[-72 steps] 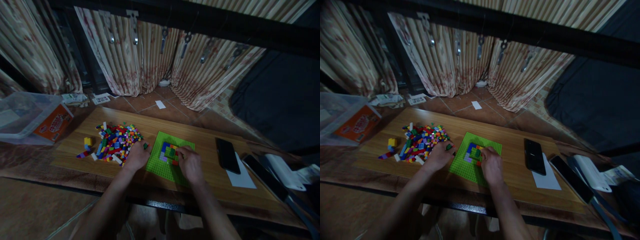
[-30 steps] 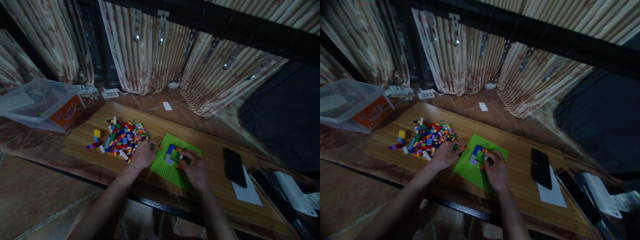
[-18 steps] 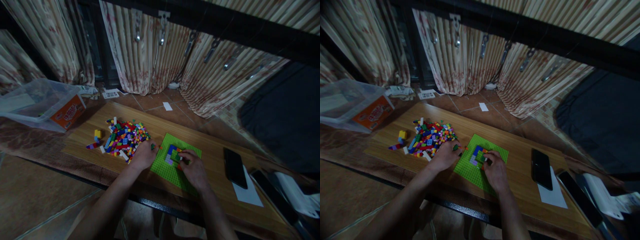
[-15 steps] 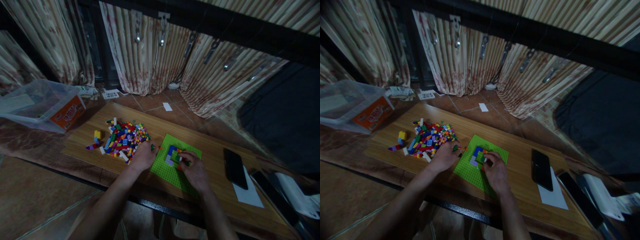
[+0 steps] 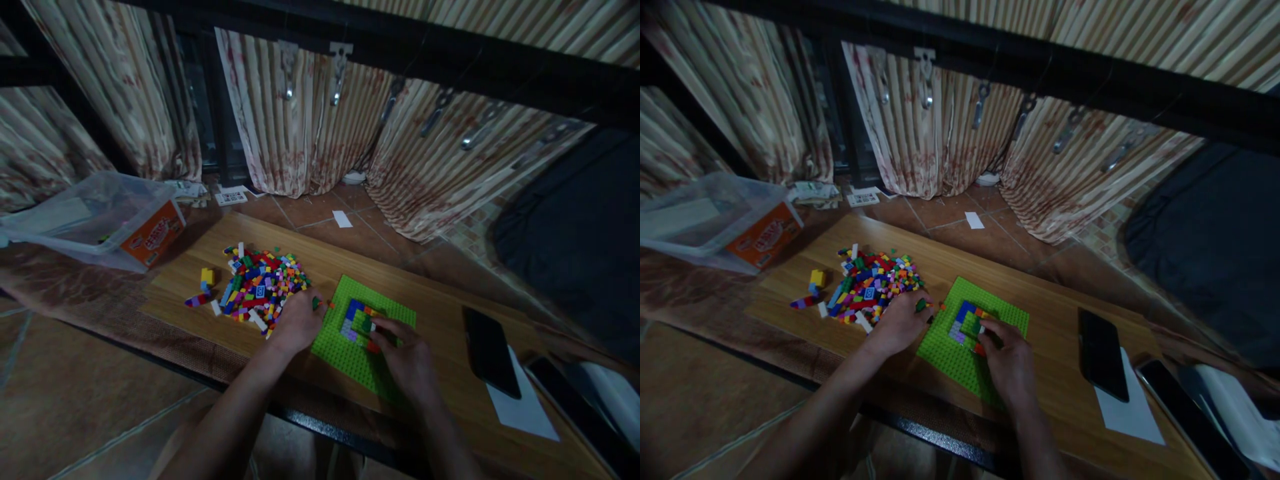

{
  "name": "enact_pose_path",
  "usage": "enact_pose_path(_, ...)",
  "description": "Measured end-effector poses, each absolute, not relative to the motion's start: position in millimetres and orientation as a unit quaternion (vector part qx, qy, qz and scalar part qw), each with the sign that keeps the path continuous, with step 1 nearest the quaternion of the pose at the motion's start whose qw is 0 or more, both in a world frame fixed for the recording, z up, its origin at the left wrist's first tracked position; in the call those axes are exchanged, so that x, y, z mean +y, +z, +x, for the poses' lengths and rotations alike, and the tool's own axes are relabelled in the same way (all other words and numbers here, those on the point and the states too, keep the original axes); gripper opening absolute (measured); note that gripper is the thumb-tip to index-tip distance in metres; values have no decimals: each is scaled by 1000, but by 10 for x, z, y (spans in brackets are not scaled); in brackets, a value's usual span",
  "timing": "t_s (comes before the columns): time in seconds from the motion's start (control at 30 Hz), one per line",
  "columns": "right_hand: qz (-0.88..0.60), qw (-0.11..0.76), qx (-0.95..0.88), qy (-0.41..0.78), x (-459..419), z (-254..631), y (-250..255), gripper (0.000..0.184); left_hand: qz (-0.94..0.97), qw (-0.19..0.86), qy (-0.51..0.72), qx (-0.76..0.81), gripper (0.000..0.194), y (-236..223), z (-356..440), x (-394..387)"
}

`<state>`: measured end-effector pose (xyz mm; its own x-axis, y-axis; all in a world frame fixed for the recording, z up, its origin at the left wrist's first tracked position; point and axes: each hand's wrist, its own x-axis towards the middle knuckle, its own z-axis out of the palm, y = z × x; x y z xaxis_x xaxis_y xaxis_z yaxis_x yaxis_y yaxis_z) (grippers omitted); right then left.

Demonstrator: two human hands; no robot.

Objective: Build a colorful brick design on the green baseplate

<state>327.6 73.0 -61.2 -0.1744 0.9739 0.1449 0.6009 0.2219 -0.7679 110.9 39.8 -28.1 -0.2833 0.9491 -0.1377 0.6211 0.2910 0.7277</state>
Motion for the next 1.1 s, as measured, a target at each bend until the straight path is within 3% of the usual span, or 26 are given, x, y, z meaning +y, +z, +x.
enact_pose_path(0.33,-555,377,-632,387,745,3358,-730,30,524,276,299,748,20,-300,1082,403)
enact_pose_path(0.8,-551,324,-716,280,754,3343,-651,25,529,276,281,752,21,-264,1099,387)
enact_pose_path(1.1,-588,337,-671,300,851,3358,-706,32,532,277,292,745,23,-277,1095,393)
